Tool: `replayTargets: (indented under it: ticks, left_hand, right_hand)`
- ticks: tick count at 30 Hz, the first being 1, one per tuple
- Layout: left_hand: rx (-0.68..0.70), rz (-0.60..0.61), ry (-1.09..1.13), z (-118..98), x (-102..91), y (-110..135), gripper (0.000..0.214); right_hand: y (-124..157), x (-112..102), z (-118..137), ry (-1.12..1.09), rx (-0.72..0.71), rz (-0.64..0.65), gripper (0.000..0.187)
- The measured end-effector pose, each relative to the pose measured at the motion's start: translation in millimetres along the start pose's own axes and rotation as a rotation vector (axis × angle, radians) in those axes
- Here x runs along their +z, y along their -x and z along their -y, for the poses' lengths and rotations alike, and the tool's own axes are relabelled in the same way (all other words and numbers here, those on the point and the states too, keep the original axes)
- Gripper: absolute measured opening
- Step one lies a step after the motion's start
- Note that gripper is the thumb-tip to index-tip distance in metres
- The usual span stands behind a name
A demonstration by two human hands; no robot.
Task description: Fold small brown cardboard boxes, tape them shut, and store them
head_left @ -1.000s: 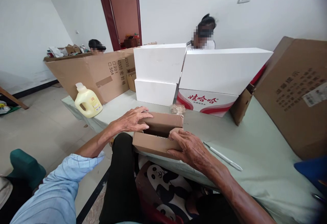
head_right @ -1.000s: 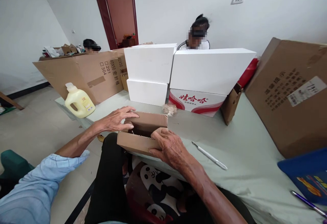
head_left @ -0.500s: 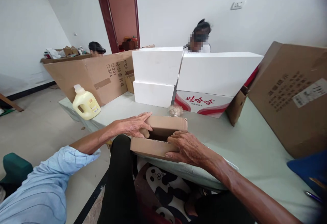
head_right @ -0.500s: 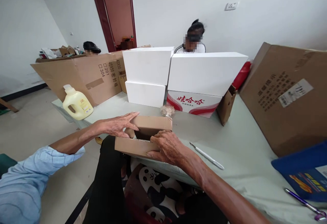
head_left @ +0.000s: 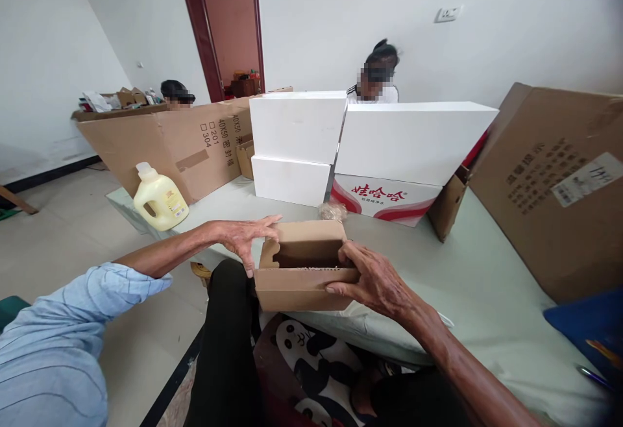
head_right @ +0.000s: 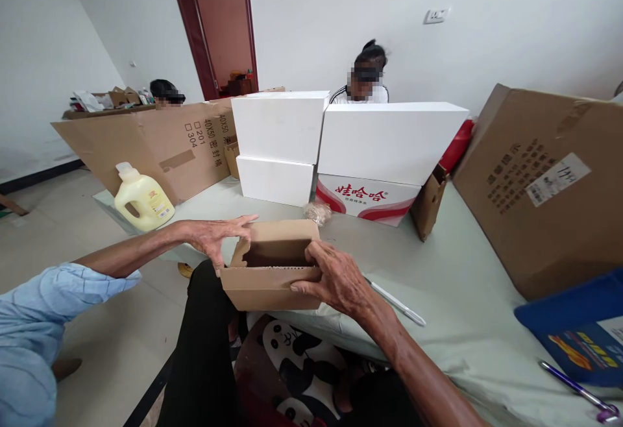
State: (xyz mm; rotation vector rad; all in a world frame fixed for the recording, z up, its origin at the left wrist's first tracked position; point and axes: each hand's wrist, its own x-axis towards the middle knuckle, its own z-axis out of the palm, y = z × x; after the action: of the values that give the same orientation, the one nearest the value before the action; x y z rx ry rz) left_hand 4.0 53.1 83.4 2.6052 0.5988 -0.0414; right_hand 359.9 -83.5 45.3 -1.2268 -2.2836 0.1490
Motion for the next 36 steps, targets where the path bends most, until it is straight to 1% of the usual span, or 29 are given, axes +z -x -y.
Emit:
replayTargets:
  ticks: [2,3,6,9,12,15,18,20,22,24,27,29,33,36]
  left_hand:
    - [-0.001,-0.036,0.006,0.1,6.1,3.6,0.088]
    - [-0.004,-0.061,0.001,-0.7,10.2,5.1,0.086]
    - [-0.014,-0.164,-0.01,-4.2,25.4,8.7,0.072]
    - [-0.026,-0.273,0.004,-6.1,41.6,12.6,0.061]
    - [-0.078,-0.378,0.036,-5.3,55.1,17.6,0.065]
    - [-0.105,-0.495,0.087,-3.3,64.0,21.6,0.067]
    - [-0.109,-0.634,0.163,-3.0,71.1,22.9,0.066]
    - [-0.128,-0.735,0.239,-4.3,77.2,22.3,0.062]
    - [-0.156,-0.828,0.355,-6.2,85.5,21.0,0.056]
    - [-0.173,-0.889,0.508,-7.9,94.8,19.3,0.054]
    - [-0.164,-0.936,0.691,-9.5,105.3,16.5,0.059]
    - [-0.143,-0.951,0.743,-10.6,107.6,14.7,0.06]
    - [-0.112,-0.968,0.745,-16.1,104.1,10.1,0.054]
    - [-0.095,-0.973,0.706,-24.0,99.7,5.5,0.058]
  right_hand:
    - [3.9,3.1,-5.4,-0.021,0.019,-0.09,0.051]
    - [6.0,5.3,-7.8,-0.032,0.018,-0.134,0.053]
    - [14.5,12.8,-12.6,-0.074,0.036,-0.247,0.055]
    - [25.7,19.8,-13.7,-0.114,0.104,-0.346,0.056]
    - [35.9,26.8,-11.8,-0.149,0.137,-0.44,0.057]
    - [41.9,35.3,-8.9,-0.189,0.144,-0.527,0.057]
    - [44.0,44.7,-6.9,-0.246,0.177,-0.624,0.056]
    - [44.3,50.4,-6.1,-0.285,0.212,-0.692,0.056]
    - [44.5,54.5,-5.2,-0.318,0.247,-0.749,0.054]
    - [44.7,56.8,-3.8,-0.344,0.274,-0.782,0.05]
    - [44.9,58.2,-1.5,-0.363,0.302,-0.806,0.045]
    - [44.6,58.9,-1.2,-0.376,0.318,-0.824,0.044]
    - [43.5,60.0,-8.5,-0.402,0.354,-0.858,0.045]
    - [43.3,59.3,-19.6,-0.399,0.398,-0.888,0.046]
